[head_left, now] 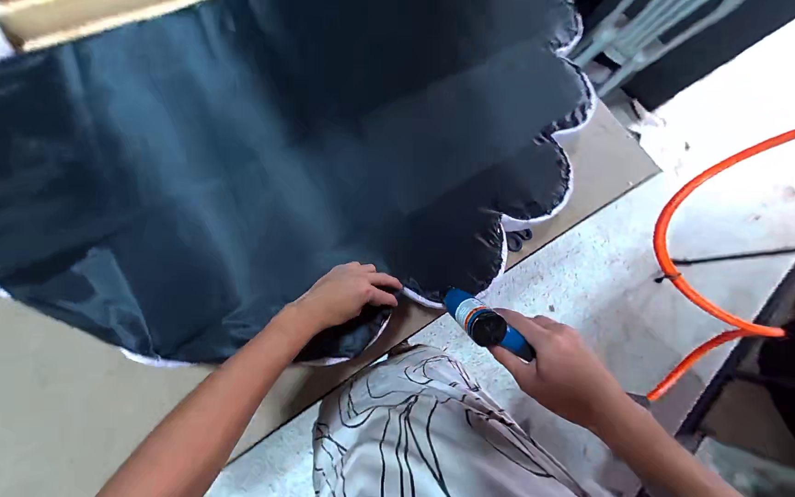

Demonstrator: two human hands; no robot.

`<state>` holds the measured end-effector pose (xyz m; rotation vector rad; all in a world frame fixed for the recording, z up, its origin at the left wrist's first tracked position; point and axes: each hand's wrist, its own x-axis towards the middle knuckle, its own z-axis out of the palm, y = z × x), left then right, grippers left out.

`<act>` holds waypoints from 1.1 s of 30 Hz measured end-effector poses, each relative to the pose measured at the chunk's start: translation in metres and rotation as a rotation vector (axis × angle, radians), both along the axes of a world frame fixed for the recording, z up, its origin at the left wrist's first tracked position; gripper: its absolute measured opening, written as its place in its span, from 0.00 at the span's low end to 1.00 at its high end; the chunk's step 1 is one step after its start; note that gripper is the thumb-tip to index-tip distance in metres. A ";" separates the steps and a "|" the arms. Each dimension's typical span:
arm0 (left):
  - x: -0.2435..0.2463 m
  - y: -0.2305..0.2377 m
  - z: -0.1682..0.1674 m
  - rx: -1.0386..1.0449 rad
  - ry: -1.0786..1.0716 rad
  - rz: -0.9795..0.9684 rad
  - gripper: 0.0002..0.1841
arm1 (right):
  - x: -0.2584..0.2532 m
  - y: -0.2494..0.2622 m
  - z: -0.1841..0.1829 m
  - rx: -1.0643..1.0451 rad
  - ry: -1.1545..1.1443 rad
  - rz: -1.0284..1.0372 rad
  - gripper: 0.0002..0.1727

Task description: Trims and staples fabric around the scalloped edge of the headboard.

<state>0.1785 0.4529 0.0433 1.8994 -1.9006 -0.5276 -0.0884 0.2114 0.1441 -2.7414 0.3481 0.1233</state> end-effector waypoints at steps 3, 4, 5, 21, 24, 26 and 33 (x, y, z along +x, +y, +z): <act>0.019 -0.017 0.000 0.022 -0.037 -0.205 0.27 | -0.020 0.010 0.011 0.070 0.030 -0.092 0.22; 0.024 -0.024 -0.001 0.024 -0.047 -0.268 0.26 | -0.027 0.013 0.011 0.086 0.009 -0.094 0.20; 0.030 -0.032 0.000 0.033 -0.054 -0.332 0.24 | -0.035 0.016 0.011 0.105 -0.007 -0.102 0.18; 0.049 -0.092 0.014 0.036 -0.172 -0.701 0.03 | -0.043 0.065 0.024 0.186 0.027 -0.400 0.16; 0.047 -0.094 -0.002 0.060 -0.131 -0.651 0.05 | -0.020 0.065 0.020 0.224 0.148 -0.334 0.16; 0.047 -0.095 -0.005 0.095 -0.086 -0.607 0.07 | -0.007 0.066 0.009 0.166 0.083 -0.255 0.16; 0.048 -0.089 -0.019 0.023 0.054 -0.481 0.11 | 0.036 0.066 -0.009 0.095 0.112 -0.088 0.16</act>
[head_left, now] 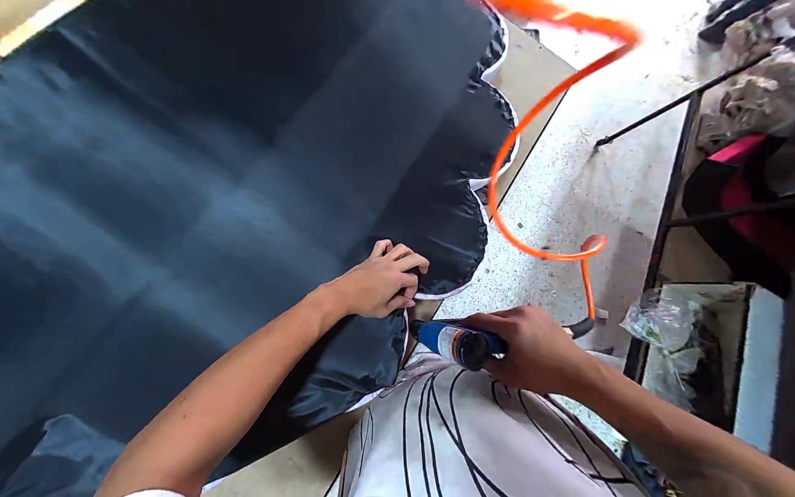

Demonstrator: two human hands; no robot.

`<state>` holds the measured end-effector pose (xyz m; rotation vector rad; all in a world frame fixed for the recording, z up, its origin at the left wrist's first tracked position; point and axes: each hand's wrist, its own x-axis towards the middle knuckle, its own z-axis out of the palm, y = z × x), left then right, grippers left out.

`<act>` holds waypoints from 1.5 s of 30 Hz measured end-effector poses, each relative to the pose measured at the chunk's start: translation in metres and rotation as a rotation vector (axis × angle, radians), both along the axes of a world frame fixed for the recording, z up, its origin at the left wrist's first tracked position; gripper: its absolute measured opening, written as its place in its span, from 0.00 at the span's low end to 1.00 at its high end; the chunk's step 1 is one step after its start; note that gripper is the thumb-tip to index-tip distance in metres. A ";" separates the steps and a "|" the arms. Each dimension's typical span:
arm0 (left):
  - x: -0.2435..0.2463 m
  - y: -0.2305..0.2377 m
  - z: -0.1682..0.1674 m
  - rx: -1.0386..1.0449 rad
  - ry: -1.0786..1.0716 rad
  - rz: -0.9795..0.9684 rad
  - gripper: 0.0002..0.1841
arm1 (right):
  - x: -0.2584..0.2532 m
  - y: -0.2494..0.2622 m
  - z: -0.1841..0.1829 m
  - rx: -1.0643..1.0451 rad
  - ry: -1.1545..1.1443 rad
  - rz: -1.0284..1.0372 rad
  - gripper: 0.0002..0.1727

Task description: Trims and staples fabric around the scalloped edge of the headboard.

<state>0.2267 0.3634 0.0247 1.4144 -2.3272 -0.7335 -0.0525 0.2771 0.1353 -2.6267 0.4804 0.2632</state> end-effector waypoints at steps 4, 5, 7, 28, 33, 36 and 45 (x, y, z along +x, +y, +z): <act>0.001 0.005 -0.003 -0.028 0.022 0.040 0.11 | 0.019 -0.003 -0.006 0.015 0.068 0.025 0.17; 0.001 0.005 -0.004 -0.030 0.029 0.045 0.11 | 0.022 -0.004 -0.008 0.012 0.074 0.037 0.17; 0.002 0.006 -0.005 -0.020 0.038 0.057 0.11 | 0.028 -0.006 -0.009 -0.010 0.102 0.064 0.17; 0.015 0.015 -0.005 -0.029 0.087 0.037 0.12 | 0.012 -0.042 0.004 -0.055 0.080 0.173 0.17; 0.012 0.002 0.009 0.031 -0.023 -0.032 0.09 | 0.006 -0.051 0.005 -0.134 0.069 0.164 0.14; 0.010 -0.009 0.015 0.025 -0.074 -0.098 0.07 | 0.005 -0.050 0.005 -0.127 0.052 0.153 0.15; 0.000 -0.014 0.020 0.028 -0.201 -0.180 0.04 | 0.000 -0.049 0.002 -0.087 0.025 0.129 0.15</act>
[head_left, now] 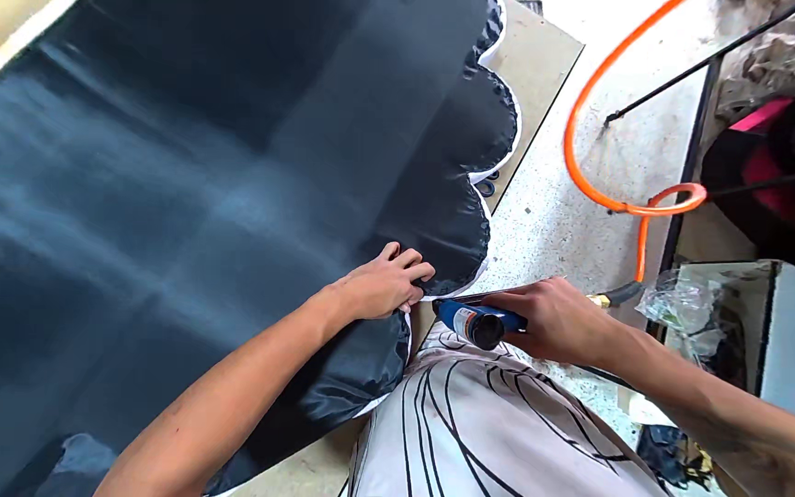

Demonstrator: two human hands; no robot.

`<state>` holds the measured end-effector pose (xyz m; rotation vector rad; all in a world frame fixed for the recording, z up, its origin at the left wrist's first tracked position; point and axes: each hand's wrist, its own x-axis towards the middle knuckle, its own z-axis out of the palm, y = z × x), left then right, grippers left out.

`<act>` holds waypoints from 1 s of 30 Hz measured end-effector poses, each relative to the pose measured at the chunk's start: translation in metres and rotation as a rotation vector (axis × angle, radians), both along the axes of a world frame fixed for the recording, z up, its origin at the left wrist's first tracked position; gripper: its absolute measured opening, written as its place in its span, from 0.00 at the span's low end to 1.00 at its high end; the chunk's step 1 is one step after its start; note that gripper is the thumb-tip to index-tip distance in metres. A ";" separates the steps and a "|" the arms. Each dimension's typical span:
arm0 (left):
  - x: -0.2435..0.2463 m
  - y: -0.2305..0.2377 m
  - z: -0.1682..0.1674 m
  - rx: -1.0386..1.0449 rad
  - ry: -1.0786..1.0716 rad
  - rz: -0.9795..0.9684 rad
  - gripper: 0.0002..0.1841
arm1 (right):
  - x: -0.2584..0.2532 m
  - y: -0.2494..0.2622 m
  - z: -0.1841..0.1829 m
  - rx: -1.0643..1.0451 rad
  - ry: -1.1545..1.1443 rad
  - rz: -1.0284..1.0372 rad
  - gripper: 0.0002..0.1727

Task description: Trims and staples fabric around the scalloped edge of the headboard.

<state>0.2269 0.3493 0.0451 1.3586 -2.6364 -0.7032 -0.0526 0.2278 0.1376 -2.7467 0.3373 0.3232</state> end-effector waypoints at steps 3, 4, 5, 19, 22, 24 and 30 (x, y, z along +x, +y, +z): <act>0.001 -0.002 0.002 -0.006 -0.016 -0.016 0.06 | 0.005 0.000 -0.002 0.003 0.018 0.028 0.16; 0.003 -0.001 0.000 -0.006 0.015 0.013 0.07 | 0.007 0.001 -0.003 0.006 0.024 0.041 0.16; 0.005 0.002 -0.003 -0.005 0.052 0.063 0.08 | 0.011 0.003 -0.004 0.009 0.024 0.051 0.16; -0.049 0.070 -0.022 -0.144 -0.079 0.875 0.24 | 0.039 0.008 -0.019 0.084 0.025 0.089 0.15; -0.053 0.071 -0.023 -0.147 -0.091 0.902 0.24 | 0.042 0.009 -0.019 0.082 -0.012 0.059 0.15; -0.054 0.072 -0.025 -0.159 -0.091 0.908 0.23 | 0.043 0.010 -0.019 0.070 -0.047 0.051 0.14; -0.056 0.070 -0.026 -0.172 -0.096 0.921 0.23 | 0.051 0.014 -0.015 -0.005 0.072 0.044 0.11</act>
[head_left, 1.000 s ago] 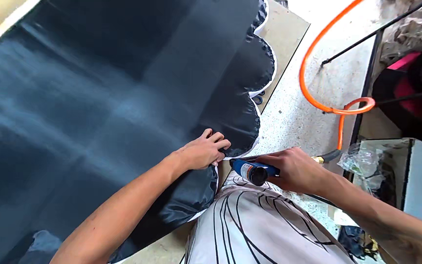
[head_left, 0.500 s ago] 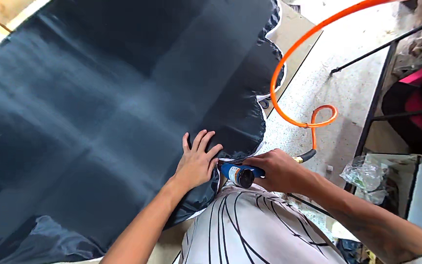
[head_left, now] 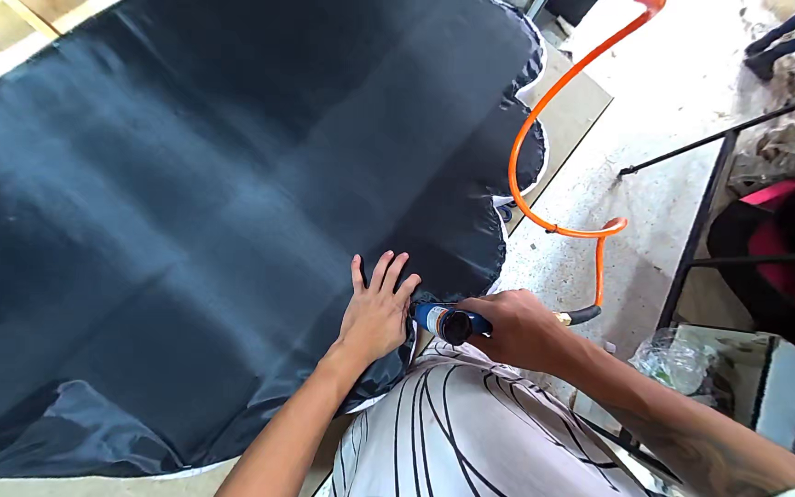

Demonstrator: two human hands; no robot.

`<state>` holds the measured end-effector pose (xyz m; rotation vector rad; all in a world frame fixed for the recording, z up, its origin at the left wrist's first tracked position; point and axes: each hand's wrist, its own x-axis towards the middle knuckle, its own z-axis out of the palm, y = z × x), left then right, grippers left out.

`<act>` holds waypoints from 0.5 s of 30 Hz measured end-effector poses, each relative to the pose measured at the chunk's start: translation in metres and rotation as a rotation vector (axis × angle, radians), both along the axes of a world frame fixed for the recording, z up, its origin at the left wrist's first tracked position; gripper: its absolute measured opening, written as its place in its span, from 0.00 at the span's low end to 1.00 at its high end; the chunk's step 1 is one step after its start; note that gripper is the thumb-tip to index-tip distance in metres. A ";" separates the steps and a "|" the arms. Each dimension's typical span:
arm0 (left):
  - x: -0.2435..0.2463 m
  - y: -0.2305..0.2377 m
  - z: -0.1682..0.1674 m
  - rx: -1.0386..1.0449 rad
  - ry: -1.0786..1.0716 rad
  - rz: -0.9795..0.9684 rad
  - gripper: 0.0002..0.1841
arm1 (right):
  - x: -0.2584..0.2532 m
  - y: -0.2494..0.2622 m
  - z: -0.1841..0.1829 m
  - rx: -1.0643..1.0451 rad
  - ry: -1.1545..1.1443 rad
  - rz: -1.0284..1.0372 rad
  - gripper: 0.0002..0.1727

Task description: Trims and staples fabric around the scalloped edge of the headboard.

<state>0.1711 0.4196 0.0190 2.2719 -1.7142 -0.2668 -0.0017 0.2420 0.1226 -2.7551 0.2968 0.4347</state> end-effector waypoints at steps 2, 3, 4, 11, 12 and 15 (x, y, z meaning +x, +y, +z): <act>-0.001 0.001 0.000 -0.016 0.001 0.010 0.23 | 0.006 0.003 0.006 -0.030 0.131 -0.012 0.11; -0.002 0.003 -0.001 -0.039 0.009 0.031 0.23 | 0.009 0.004 0.008 -0.041 0.174 -0.012 0.11; -0.004 0.006 -0.001 -0.079 0.025 0.072 0.23 | 0.010 0.002 0.011 -0.039 0.184 -0.010 0.11; -0.071 0.083 0.006 -0.243 0.177 0.436 0.17 | 0.010 -0.058 0.013 -0.084 -0.217 0.035 0.30; -0.084 0.094 0.001 -0.251 0.182 0.475 0.15 | 0.015 -0.070 0.004 -0.065 -0.238 0.093 0.33; -0.112 0.120 -0.009 -0.217 0.160 0.537 0.17 | 0.028 -0.099 -0.030 -0.004 -0.238 0.249 0.36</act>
